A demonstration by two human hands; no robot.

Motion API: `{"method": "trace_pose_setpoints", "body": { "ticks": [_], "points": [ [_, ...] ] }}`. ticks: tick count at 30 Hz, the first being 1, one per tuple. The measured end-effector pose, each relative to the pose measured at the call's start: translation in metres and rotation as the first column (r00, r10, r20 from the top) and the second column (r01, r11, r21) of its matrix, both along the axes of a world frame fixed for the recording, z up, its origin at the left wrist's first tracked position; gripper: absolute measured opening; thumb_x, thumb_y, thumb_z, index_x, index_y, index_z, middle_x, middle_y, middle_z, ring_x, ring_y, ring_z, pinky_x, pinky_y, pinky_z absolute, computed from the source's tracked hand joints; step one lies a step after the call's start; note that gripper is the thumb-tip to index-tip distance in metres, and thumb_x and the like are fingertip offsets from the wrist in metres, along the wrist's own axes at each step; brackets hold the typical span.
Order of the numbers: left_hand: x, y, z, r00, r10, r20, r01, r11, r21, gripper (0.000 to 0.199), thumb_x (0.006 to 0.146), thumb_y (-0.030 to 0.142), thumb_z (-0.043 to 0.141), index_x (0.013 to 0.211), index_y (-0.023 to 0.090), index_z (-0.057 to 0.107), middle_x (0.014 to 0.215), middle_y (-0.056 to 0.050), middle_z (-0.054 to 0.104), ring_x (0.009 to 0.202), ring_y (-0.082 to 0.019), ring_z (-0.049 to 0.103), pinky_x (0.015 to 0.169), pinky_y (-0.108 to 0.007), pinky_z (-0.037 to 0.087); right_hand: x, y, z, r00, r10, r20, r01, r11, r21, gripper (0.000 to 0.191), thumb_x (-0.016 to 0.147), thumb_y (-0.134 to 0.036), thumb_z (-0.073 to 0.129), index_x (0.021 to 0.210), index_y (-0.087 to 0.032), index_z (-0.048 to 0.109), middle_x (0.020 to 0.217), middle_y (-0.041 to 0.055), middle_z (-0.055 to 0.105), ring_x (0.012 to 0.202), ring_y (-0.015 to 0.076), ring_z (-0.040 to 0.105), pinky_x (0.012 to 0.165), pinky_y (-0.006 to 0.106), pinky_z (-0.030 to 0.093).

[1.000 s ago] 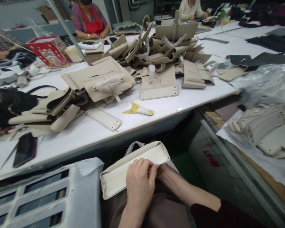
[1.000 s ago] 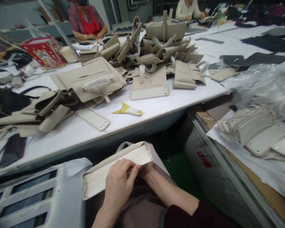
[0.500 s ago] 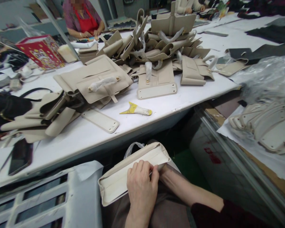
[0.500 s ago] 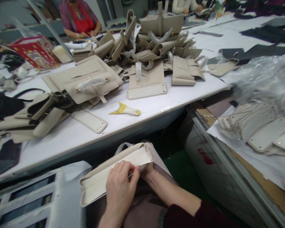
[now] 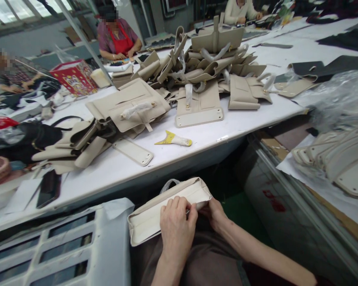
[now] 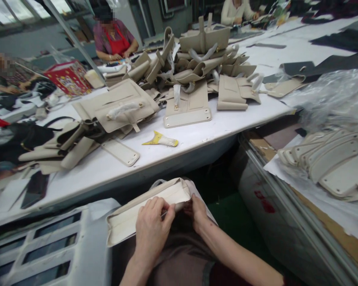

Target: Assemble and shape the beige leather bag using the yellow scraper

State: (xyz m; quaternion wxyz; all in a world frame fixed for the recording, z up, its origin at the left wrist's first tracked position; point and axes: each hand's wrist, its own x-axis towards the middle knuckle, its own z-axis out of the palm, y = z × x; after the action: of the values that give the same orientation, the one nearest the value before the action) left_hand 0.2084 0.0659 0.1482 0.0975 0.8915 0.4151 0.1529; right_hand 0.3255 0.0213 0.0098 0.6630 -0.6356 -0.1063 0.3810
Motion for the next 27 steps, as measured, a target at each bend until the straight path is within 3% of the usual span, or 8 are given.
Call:
{"method": "trace_pose_setpoints", "body": {
  "ticks": [2, 4, 6, 7, 10, 14, 18, 27],
  "points": [
    [0.0, -0.001, 0.001, 1.0, -0.001, 0.001, 0.001, 1.0, 0.007, 0.017, 0.092, 0.025, 0.058, 0.075, 0.022, 0.055, 0.078, 0.0, 0.063, 0.079, -0.021, 0.057, 0.072, -0.036, 0.035, 0.002, -0.027, 0.008, 0.998, 0.021, 0.066, -0.015, 0.996, -0.087, 0.047, 0.091, -0.057, 0.052, 0.084, -0.013, 0.066, 0.07, 0.0061, 0.068, 0.063, 0.0198, 0.066, 0.056, 0.03, 0.055],
    [0.0, -0.001, 0.001, 1.0, 0.001, 0.002, -0.001, 1.0, 0.021, 0.017, 0.092, 0.025, 0.058, 0.075, 0.022, 0.055, 0.077, 0.0, 0.063, 0.079, -0.021, 0.058, 0.073, -0.036, 0.035, 0.0, -0.055, 0.025, 0.926, 0.1, 0.365, -0.087, 0.995, -0.053, 0.034, 0.094, -0.045, 0.055, 0.092, -0.015, 0.07, 0.086, 0.0075, 0.072, 0.08, 0.0201, 0.07, 0.07, 0.029, 0.059],
    [-0.001, -0.003, 0.001, 1.0, 0.006, 0.003, -0.006, 0.999, 0.037, 0.017, 0.092, 0.025, 0.058, 0.075, 0.022, 0.056, 0.078, 0.0, 0.064, 0.08, -0.021, 0.058, 0.073, -0.036, 0.035, -0.003, -0.075, 0.044, 0.698, 0.092, 0.711, -0.206, 0.976, 0.076, 0.023, 0.096, -0.026, 0.054, 0.111, -0.018, 0.07, 0.108, 0.0087, 0.071, 0.102, 0.0192, 0.068, 0.089, 0.028, 0.057],
    [-0.001, -0.003, 0.001, 1.0, 0.008, 0.005, -0.009, 0.999, 0.043, 0.016, 0.092, 0.024, 0.058, 0.076, 0.022, 0.056, 0.078, 0.0, 0.064, 0.08, -0.021, 0.058, 0.073, -0.036, 0.035, -0.005, -0.081, 0.054, 0.559, 0.047, 0.828, -0.264, 0.957, 0.123, 0.029, 0.096, -0.017, 0.053, 0.121, -0.018, 0.067, 0.118, 0.0099, 0.068, 0.111, 0.0192, 0.065, 0.096, 0.029, 0.055],
    [-0.003, -0.005, 0.001, 1.0, 0.007, 0.013, -0.007, 0.999, 0.039, 0.015, 0.092, 0.024, 0.058, 0.077, 0.022, 0.057, 0.079, 0.0, 0.064, 0.08, -0.02, 0.058, 0.074, -0.036, 0.036, -0.007, -0.079, 0.07, 0.208, -0.033, 0.978, -0.357, 0.928, 0.107, 0.047, 0.092, -0.005, 0.053, 0.139, -0.011, 0.054, 0.135, 0.0166, 0.059, 0.13, 0.0245, 0.053, 0.108, 0.038, 0.05],
    [-0.003, -0.004, -0.001, 1.0, 0.011, 0.026, -0.013, 0.999, 0.049, 0.018, 0.092, 0.027, 0.059, 0.075, 0.022, 0.056, 0.077, 0.0, 0.063, 0.079, -0.021, 0.057, 0.073, -0.036, 0.036, -0.01, -0.061, 0.068, -0.039, 0.022, 0.999, -0.279, 0.96, -0.032, 0.049, 0.092, -0.004, 0.054, 0.14, -0.005, 0.051, 0.136, 0.0203, 0.058, 0.136, 0.0305, 0.047, 0.106, 0.049, 0.052],
    [-0.006, -0.005, -0.002, 0.999, 0.005, 0.037, -0.007, 0.998, 0.061, 0.017, 0.093, 0.026, 0.058, 0.077, 0.022, 0.057, 0.078, 0.0, 0.063, 0.079, -0.021, 0.056, 0.073, -0.037, 0.037, -0.017, -0.055, 0.059, -0.109, 0.021, 0.994, -0.209, 0.977, -0.044, 0.046, 0.093, -0.006, 0.052, 0.139, -0.004, 0.051, 0.136, 0.0216, 0.057, 0.136, 0.0319, 0.046, 0.104, 0.052, 0.052],
    [-0.021, -0.012, -0.002, 0.989, -0.021, 0.148, 0.008, 0.996, 0.087, 0.008, 0.094, 0.02, 0.056, 0.096, 0.02, 0.063, 0.089, -0.003, 0.068, 0.084, -0.02, 0.06, 0.077, -0.035, 0.04, -0.03, -0.053, 0.057, -0.079, 0.004, 0.997, -0.238, 0.971, -0.022, 0.05, 0.091, -0.006, 0.05, 0.141, -0.005, 0.049, 0.133, 0.0217, 0.058, 0.133, 0.0334, 0.049, 0.103, 0.053, 0.052]
  ]
}}
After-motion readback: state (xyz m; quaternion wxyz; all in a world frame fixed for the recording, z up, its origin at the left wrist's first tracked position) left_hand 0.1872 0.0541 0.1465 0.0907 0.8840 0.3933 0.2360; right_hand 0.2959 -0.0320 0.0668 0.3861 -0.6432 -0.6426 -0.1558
